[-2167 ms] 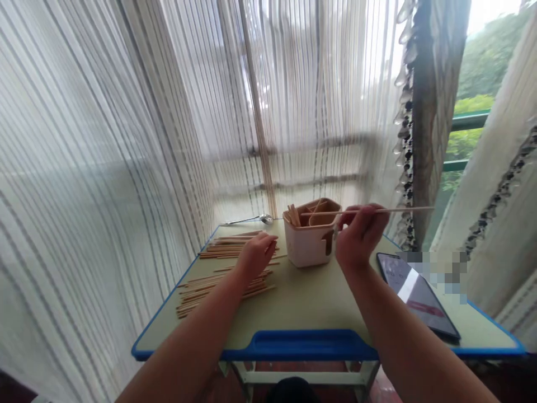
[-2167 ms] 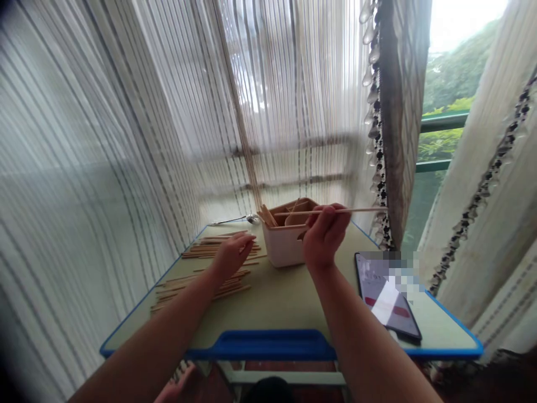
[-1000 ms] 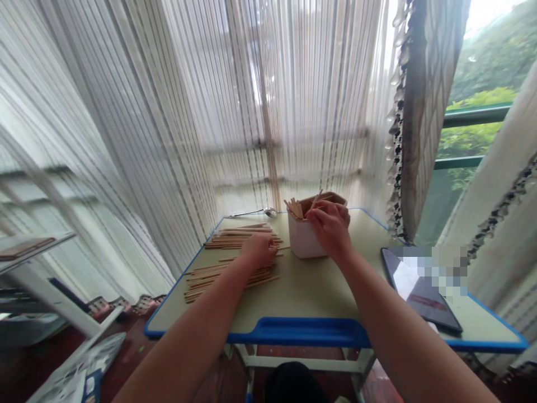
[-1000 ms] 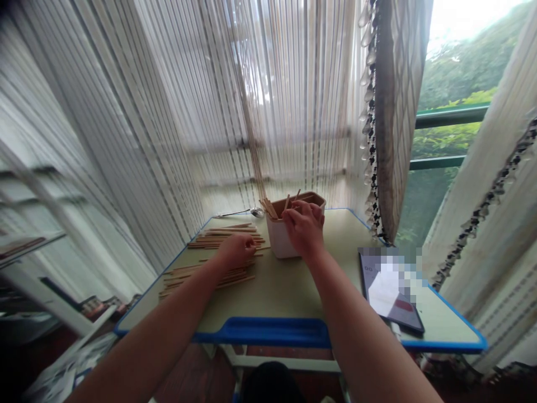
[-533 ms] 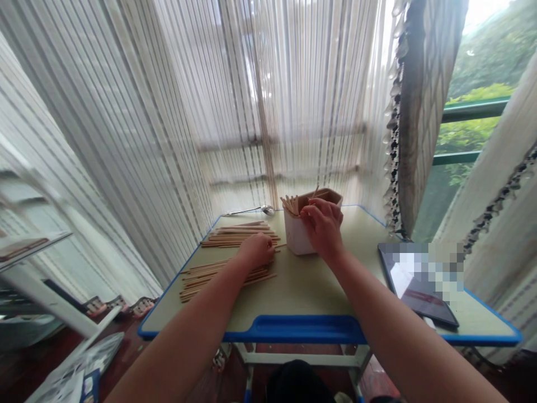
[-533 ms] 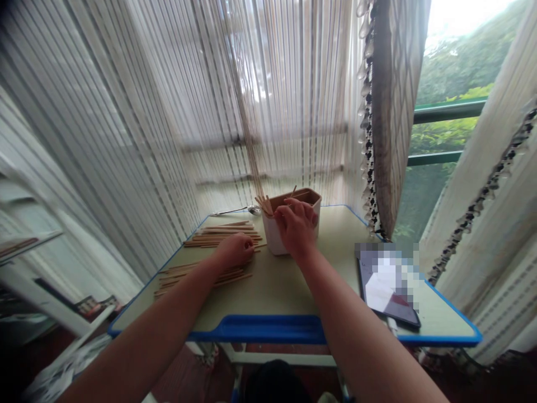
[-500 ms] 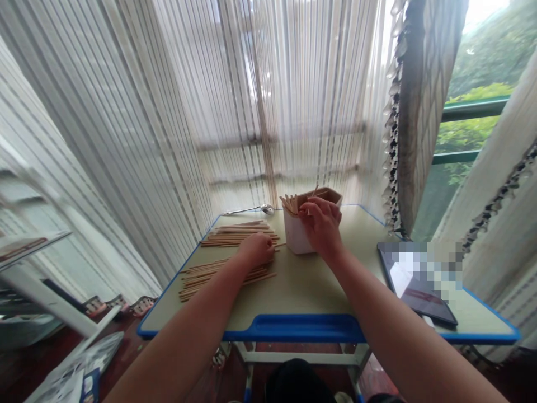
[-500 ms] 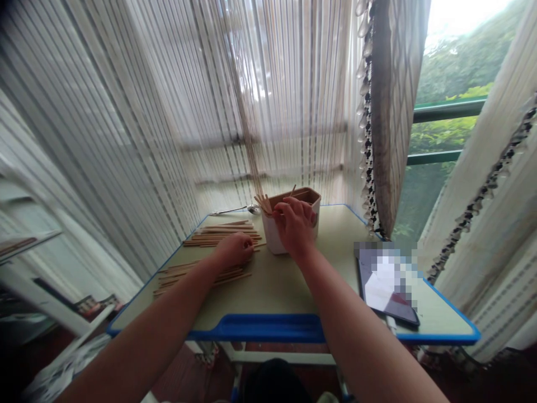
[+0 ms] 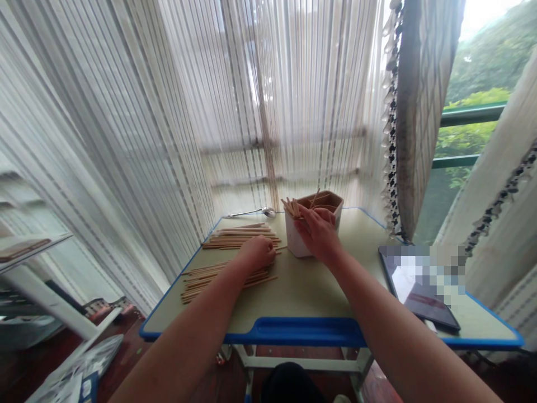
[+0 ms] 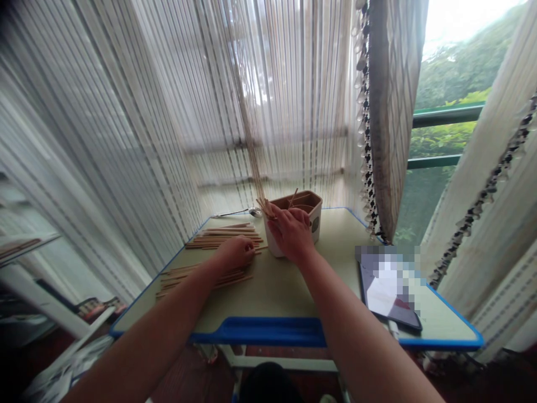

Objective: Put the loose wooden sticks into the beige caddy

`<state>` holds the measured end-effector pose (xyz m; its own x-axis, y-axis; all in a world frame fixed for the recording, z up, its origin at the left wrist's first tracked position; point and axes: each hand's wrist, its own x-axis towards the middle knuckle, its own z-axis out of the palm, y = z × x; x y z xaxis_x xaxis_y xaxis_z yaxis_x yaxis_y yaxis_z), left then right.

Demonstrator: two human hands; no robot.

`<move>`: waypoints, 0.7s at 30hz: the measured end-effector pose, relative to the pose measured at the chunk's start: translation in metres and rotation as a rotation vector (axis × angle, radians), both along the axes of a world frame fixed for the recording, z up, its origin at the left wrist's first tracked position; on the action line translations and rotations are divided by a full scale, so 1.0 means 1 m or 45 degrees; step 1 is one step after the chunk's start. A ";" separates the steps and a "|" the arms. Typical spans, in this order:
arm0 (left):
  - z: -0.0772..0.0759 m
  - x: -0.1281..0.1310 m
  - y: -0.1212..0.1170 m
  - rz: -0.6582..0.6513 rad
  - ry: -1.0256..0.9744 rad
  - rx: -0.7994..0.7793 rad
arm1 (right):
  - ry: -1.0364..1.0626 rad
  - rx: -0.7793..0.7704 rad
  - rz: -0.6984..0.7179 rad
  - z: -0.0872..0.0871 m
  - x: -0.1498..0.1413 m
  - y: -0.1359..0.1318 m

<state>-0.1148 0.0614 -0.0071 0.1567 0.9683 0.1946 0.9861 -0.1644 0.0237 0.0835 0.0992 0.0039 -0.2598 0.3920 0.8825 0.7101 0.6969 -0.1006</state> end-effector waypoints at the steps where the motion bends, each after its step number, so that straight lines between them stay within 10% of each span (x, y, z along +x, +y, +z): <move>1: 0.001 0.000 -0.001 -0.008 -0.002 0.000 | -0.005 -0.001 -0.019 0.000 0.000 0.000; 21: -0.007 -0.006 0.009 0.038 -0.028 -0.043 | 0.091 0.127 -0.067 -0.001 -0.008 -0.006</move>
<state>-0.1213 0.0700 -0.0140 0.1233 0.9785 0.1651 0.9898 -0.1333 0.0508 0.0752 0.0936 0.0033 -0.1761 0.3126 0.9334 0.7395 0.6679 -0.0841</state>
